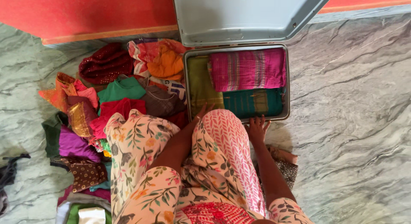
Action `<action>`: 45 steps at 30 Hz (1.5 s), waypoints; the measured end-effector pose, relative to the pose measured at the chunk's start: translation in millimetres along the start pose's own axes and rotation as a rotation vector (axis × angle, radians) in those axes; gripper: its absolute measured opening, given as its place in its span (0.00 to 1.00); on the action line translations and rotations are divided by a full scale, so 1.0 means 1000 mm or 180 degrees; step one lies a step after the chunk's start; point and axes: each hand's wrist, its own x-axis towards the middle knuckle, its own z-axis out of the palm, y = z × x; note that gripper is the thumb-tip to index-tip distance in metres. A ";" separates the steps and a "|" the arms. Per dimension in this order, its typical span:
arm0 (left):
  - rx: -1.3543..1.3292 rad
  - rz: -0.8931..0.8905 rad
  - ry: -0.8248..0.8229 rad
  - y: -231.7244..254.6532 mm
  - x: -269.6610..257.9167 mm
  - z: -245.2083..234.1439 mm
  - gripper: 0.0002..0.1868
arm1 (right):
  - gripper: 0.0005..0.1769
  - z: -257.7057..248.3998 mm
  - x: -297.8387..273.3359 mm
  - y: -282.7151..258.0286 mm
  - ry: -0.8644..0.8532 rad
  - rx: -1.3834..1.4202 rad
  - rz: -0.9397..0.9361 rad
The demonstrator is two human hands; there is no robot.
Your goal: The person folds various colorful fabrics by hand and places them into an open metal suitcase on a tiled floor.
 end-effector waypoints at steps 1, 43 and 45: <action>-0.0014 -0.0020 -0.0005 -0.003 0.000 -0.002 0.41 | 0.26 -0.004 -0.001 -0.001 -0.0109 -0.0005 0.0006; -0.4624 -0.2675 0.2839 -0.018 -0.250 -0.095 0.25 | 0.05 -0.238 -0.133 -0.035 0.1766 0.0798 0.0255; -0.4214 -0.2716 0.2690 -0.034 -0.239 -0.090 0.28 | 0.08 -0.249 -0.134 -0.008 0.1711 0.0714 0.0746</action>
